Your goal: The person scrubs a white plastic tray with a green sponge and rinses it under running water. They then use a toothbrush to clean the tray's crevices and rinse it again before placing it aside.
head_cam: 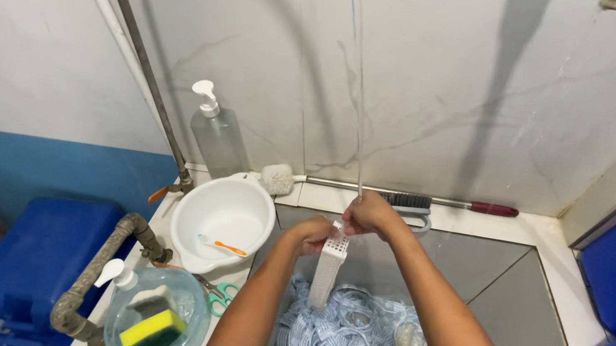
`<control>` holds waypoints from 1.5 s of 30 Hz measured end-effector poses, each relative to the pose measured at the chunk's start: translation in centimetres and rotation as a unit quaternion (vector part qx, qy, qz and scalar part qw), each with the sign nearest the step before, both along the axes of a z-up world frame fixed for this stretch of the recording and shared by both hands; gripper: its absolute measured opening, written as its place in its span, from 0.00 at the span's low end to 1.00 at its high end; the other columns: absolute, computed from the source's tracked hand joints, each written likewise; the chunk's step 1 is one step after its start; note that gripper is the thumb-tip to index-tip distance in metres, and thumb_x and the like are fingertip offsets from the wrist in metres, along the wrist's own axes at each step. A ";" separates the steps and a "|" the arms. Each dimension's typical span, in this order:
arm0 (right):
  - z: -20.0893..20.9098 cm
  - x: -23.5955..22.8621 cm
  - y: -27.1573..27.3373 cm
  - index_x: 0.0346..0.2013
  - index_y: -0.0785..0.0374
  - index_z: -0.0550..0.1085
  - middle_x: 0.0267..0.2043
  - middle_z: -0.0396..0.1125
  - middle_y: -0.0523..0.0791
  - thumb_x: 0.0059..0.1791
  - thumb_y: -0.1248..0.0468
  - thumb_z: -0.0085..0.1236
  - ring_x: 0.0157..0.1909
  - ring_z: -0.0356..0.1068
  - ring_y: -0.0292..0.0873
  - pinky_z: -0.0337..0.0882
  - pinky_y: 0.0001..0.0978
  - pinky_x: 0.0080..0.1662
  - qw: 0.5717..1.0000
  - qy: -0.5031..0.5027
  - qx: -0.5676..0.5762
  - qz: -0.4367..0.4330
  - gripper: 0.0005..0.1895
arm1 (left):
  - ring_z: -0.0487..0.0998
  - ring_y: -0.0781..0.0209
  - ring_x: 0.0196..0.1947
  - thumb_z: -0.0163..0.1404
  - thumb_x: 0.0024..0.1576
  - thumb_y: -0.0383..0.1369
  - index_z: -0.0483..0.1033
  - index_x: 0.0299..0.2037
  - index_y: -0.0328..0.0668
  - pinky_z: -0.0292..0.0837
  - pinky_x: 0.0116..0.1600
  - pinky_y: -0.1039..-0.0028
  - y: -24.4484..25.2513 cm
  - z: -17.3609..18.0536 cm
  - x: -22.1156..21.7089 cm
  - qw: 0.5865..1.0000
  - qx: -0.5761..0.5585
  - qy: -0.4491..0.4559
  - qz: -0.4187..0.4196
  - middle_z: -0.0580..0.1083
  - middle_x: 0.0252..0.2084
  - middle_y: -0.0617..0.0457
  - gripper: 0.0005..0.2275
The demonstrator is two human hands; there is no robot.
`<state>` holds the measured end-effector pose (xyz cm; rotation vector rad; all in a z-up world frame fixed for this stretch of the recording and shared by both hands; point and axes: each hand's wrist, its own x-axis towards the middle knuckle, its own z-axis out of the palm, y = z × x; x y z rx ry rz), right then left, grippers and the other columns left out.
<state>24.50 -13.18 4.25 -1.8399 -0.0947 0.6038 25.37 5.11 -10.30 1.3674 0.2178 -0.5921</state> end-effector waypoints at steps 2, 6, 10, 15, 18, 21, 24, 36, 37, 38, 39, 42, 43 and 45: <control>0.9 -0.3 -0.5 0.28 0.75 0.77 0.24 0.72 0.54 0.50 0.73 0.44 0.22 0.75 0.47 0.78 0.37 0.29 0.999 -0.022 -0.029 0.000 0.13 | 0.80 0.57 0.30 0.49 0.56 0.20 0.75 0.37 0.31 0.82 0.35 0.66 0.0 -0.4 0.4 1.000 -0.020 0.008 0.022 0.76 0.33 0.46 0.03; 1.9 0.2 -0.3 0.26 0.75 0.77 0.22 0.72 0.54 0.50 0.73 0.46 0.22 0.76 0.48 0.78 0.37 0.29 0.999 -0.043 -0.019 -0.007 0.13 | 0.76 0.61 0.25 0.51 0.55 0.19 0.76 0.36 0.32 0.78 0.28 0.70 -1.2 -0.6 1.9 0.994 -0.003 0.003 0.107 0.74 0.30 0.48 0.03; 2.0 1.0 -0.1 0.24 0.73 0.78 0.23 0.73 0.55 0.47 0.73 0.49 0.22 0.76 0.47 0.78 0.37 0.29 0.988 -0.104 -0.116 0.017 0.10 | 0.67 0.60 0.19 0.52 0.56 0.25 0.74 0.33 0.27 0.60 0.18 0.68 -3.5 0.8 2.5 0.983 0.056 -0.011 0.174 0.71 0.25 0.46 0.04; 1.5 1.8 0.2 0.25 0.70 0.79 0.23 0.70 0.57 0.50 0.64 0.57 0.26 0.72 0.51 0.72 0.41 0.33 0.907 -0.338 -0.250 0.005 0.14 | 0.70 0.58 0.21 0.56 0.56 0.27 0.73 0.32 0.25 0.58 0.20 0.62 -5.8 4.3 1.7 0.971 0.160 -0.028 0.177 0.72 0.25 0.44 0.08; 1.8 2.2 0.3 0.24 0.67 0.81 0.22 0.73 0.53 0.45 0.68 0.52 0.26 0.75 0.48 0.74 0.41 0.32 0.972 -0.180 -0.148 -0.008 0.10 | 0.69 0.63 0.21 0.55 0.59 0.30 0.74 0.30 0.29 0.60 0.22 0.64 -6.3 5.7 1.4 0.981 0.076 -0.030 0.177 0.72 0.24 0.50 0.10; 2.5 2.3 0.5 0.25 0.66 0.80 0.23 0.73 0.55 0.42 0.69 0.54 0.25 0.74 0.49 0.72 0.43 0.32 0.960 -0.222 -0.168 0.021 0.07 | 0.65 0.65 0.18 0.56 0.59 0.32 0.76 0.28 0.34 0.59 0.22 0.68 -6.2 5.4 1.7 0.982 0.039 -0.037 0.184 0.73 0.23 0.52 0.10; 3.4 2.3 0.4 0.22 0.64 0.82 0.23 0.75 0.51 0.45 0.66 0.51 0.26 0.75 0.45 0.74 0.36 0.35 0.943 -0.272 -0.191 0.030 0.12 | 0.61 0.62 0.15 0.54 0.59 0.31 0.74 0.26 0.33 0.53 0.20 0.67 -6.3 4.3 2.5 0.976 0.048 -0.052 0.205 0.70 0.21 0.49 0.11; 7.7 1.6 0.8 0.24 0.66 0.82 0.25 0.76 0.52 0.41 0.68 0.56 0.28 0.77 0.46 0.76 0.38 0.36 0.949 -0.265 -0.172 0.013 0.08 | 0.77 0.58 0.24 0.61 0.53 0.26 0.75 0.39 0.26 0.72 0.25 0.69 -5.8 10.8 -0.4 0.977 0.027 -0.063 0.202 0.77 0.34 0.46 0.10; 8.0 1.4 0.8 0.24 0.67 0.81 0.25 0.75 0.52 0.41 0.68 0.56 0.28 0.77 0.46 0.75 0.38 0.35 0.946 -0.268 -0.181 0.011 0.07 | 0.76 0.58 0.24 0.61 0.54 0.27 0.74 0.40 0.25 0.69 0.24 0.71 -5.9 11.0 -0.6 0.976 0.050 -0.059 0.202 0.77 0.34 0.46 0.12; 8.4 1.3 0.8 0.24 0.68 0.81 0.24 0.75 0.53 0.40 0.69 0.57 0.27 0.77 0.46 0.75 0.38 0.35 0.943 -0.272 -0.192 0.008 0.06 | 0.77 0.58 0.24 0.58 0.54 0.25 0.74 0.40 0.24 0.70 0.23 0.70 -6.1 11.0 -0.5 0.971 0.046 -0.064 0.225 0.77 0.34 0.45 0.09; 8.8 1.1 0.8 0.24 0.69 0.80 0.24 0.74 0.53 0.40 0.69 0.58 0.27 0.76 0.46 0.75 0.38 0.34 0.940 -0.275 -0.202 0.006 0.06 | 0.78 0.57 0.24 0.54 0.55 0.24 0.75 0.40 0.24 0.72 0.23 0.69 -6.2 10.7 -0.3 0.966 0.042 -0.068 0.247 0.77 0.34 0.44 0.08; 9.9 0.6 1.1 0.24 0.71 0.78 0.21 0.72 0.52 0.45 0.71 0.50 0.23 0.75 0.47 0.76 0.38 0.30 0.970 -0.206 -0.129 -0.015 0.09 | 0.73 0.58 0.21 0.51 0.55 0.26 0.78 0.38 0.24 0.62 0.19 0.68 -6.1 8.9 0.5 0.955 0.065 -0.104 0.269 0.75 0.32 0.42 0.08; 10.1 0.6 1.3 0.24 0.72 0.77 0.21 0.72 0.52 0.45 0.71 0.49 0.22 0.74 0.47 0.75 0.38 0.29 0.972 -0.204 -0.121 -0.012 0.10 | 0.70 0.58 0.20 0.51 0.56 0.27 0.79 0.37 0.24 0.56 0.18 0.67 -6.0 8.2 0.9 0.953 0.079 -0.119 0.268 0.74 0.31 0.41 0.09; 9.9 0.4 1.4 0.24 0.73 0.76 0.20 0.70 0.52 0.47 0.72 0.47 0.21 0.73 0.47 0.74 0.38 0.27 0.975 -0.197 -0.103 -0.007 0.11 | 0.72 0.61 0.23 0.53 0.55 0.27 0.78 0.38 0.23 0.61 0.20 0.68 -6.0 7.1 1.2 0.953 0.060 -0.128 0.267 0.75 0.32 0.44 0.09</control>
